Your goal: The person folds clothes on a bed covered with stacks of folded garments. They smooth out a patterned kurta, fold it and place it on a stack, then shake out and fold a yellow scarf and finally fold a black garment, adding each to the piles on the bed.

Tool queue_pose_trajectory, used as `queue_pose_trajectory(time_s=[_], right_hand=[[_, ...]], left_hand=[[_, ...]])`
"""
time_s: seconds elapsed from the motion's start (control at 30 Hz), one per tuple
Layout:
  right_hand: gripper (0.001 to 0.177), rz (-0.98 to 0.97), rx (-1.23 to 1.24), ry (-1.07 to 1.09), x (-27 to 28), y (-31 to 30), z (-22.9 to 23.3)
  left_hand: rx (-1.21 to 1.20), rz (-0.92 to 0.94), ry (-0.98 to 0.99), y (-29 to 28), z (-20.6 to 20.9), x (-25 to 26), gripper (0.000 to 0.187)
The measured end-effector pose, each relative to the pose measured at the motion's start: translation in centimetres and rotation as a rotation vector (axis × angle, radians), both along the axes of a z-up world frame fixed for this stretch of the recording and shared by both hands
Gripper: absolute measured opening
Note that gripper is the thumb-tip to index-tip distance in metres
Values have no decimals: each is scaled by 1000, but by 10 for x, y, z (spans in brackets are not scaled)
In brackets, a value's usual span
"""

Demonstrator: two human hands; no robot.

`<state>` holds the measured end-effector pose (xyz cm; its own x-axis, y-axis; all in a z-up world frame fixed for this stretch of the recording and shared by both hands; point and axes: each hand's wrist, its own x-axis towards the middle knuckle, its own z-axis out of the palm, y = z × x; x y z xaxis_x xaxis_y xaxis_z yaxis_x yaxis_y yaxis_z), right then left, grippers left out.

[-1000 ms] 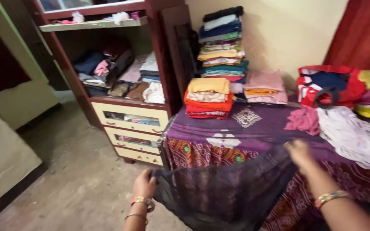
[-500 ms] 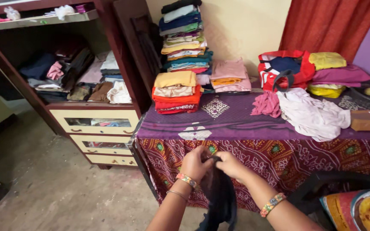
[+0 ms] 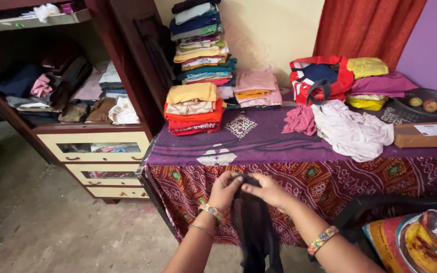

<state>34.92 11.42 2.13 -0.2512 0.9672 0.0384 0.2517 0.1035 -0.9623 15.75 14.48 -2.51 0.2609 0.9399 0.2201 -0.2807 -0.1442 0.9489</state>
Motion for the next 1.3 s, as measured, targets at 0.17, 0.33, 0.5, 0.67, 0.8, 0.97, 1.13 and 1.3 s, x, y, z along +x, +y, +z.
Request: queue_pose_trajectory(time_s=[0.17, 0.33, 0.5, 0.67, 0.8, 0.97, 1.13, 1.3], right_hand=[[51, 146, 139, -20, -6, -3, 5], [25, -41, 29, -85, -4, 8, 8], [21, -63, 208, -31, -5, 17, 8], [29, -235, 64, -43, -1, 28, 17], [32, -181, 5, 201, 10, 43, 28], [31, -409, 58, 149, 43, 70, 45], [28, -476, 48, 326, 109, 100, 60], [16, -554, 220, 412, 193, 123, 60]], left_hand=[[107, 194, 714, -17, 42, 8, 25], [71, 474, 635, -41, 67, 26, 35], [103, 512, 414, -39, 54, 36, 35], [19, 174, 93, -22, 27, 27, 25], [-9, 108, 110, -14, 12, 3, 19], [42, 23, 90, -14, 9, -44, 9], [7, 89, 269, -22, 16, -113, 18], [-45, 235, 490, -28, 6, -198, 16]])
